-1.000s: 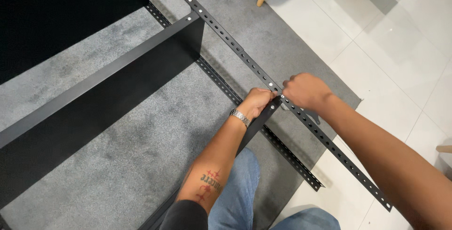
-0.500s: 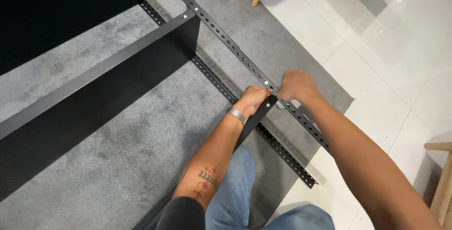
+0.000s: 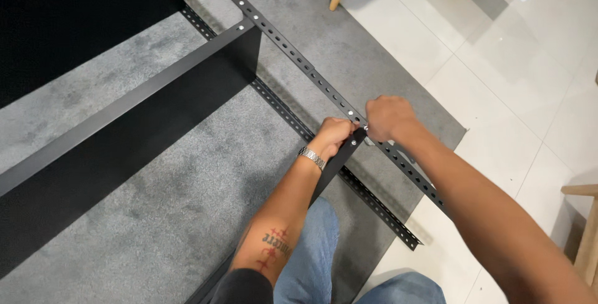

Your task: The person assembles a black metal shelf by hand and using a screwdriver. They pick up small nuts and bolts from a plastic bag, align the metal frame components with the black shelves, and fasten them together.

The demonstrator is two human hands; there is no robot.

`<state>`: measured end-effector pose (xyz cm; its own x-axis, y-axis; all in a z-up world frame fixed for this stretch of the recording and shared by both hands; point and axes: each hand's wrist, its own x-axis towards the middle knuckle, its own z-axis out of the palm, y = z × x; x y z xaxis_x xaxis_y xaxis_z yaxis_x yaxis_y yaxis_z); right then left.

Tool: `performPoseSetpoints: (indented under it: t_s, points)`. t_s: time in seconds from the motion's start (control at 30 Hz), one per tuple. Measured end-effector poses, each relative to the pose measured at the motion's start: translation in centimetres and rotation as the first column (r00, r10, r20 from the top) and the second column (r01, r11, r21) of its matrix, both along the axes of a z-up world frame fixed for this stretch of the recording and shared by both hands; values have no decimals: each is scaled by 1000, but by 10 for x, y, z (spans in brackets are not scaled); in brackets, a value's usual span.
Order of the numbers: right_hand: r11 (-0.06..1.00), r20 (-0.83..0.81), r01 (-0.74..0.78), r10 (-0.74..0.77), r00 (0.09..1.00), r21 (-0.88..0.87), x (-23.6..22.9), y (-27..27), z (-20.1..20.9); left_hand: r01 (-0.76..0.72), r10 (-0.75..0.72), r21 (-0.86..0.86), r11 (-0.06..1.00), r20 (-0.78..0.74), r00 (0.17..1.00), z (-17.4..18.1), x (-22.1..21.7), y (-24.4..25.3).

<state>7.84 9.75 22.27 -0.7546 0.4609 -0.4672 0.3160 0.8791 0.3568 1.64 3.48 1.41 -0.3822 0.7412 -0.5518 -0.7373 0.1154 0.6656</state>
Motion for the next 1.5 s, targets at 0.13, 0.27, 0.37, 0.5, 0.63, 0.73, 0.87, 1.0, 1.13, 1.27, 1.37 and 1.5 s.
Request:
performPoseSetpoints:
  t_s: [0.13, 0.27, 0.37, 0.5, 0.63, 0.73, 0.87, 1.0, 1.13, 1.27, 1.37, 1.5]
  points:
    - [962, -217, 208, -244, 945, -176, 11, 21, -20, 17, -18, -9, 1000, -49, 999, 17, 0, -13]
    - [979, -166, 35, -69, 984, -201, 27, 13, -3, 24, -25, -28, 999, -43, 999, 4, -1, -4]
    - [926, 134, -369, 358, 924, 76, 33, 7, -7, 40, -45, -48, 998, -110, 993, -14, -2, 5]
    - [913, 166, -404, 390, 906, 58, 14, -12, 7, -15, 11, -37, 999, -109, 994, -30, -3, 15]
    - [981, 50, -191, 189, 981, 36, -2, -7, -5, -23, 23, 9, 1000, -42, 999, -44, 4, 24]
    - [994, -76, 111, -110, 991, 8, -15, -1, -54, -28, 30, 33, 999, -65, 997, -123, 5, 61]
    - [996, -128, 89, -90, 988, -18, -24, -25, -38, -47, 51, 66, 997, -56, 997, -160, 9, 75]
    - [956, 122, -279, 267, 956, 95, -15, -31, 1, 29, -27, 37, 999, -52, 998, -76, 3, 41]
    - [818, 232, -549, 508, 830, 171, 5, -11, 11, 12, -12, 33, 999, -1, 1000, -43, 7, 29]
    - [899, 224, -430, 403, 887, 86, 9, 0, 1, -3, 3, 29, 1000, 27, 1000, 6, 5, -9]
    - [976, 151, -215, 207, 967, 42, 2, 5, 5, 41, -41, 1, 999, -12, 999, 20, 5, -19]
    - [978, -59, 172, -180, 982, -118, 1, 14, -3, 28, -29, -20, 999, -33, 999, 6, 1, -11]
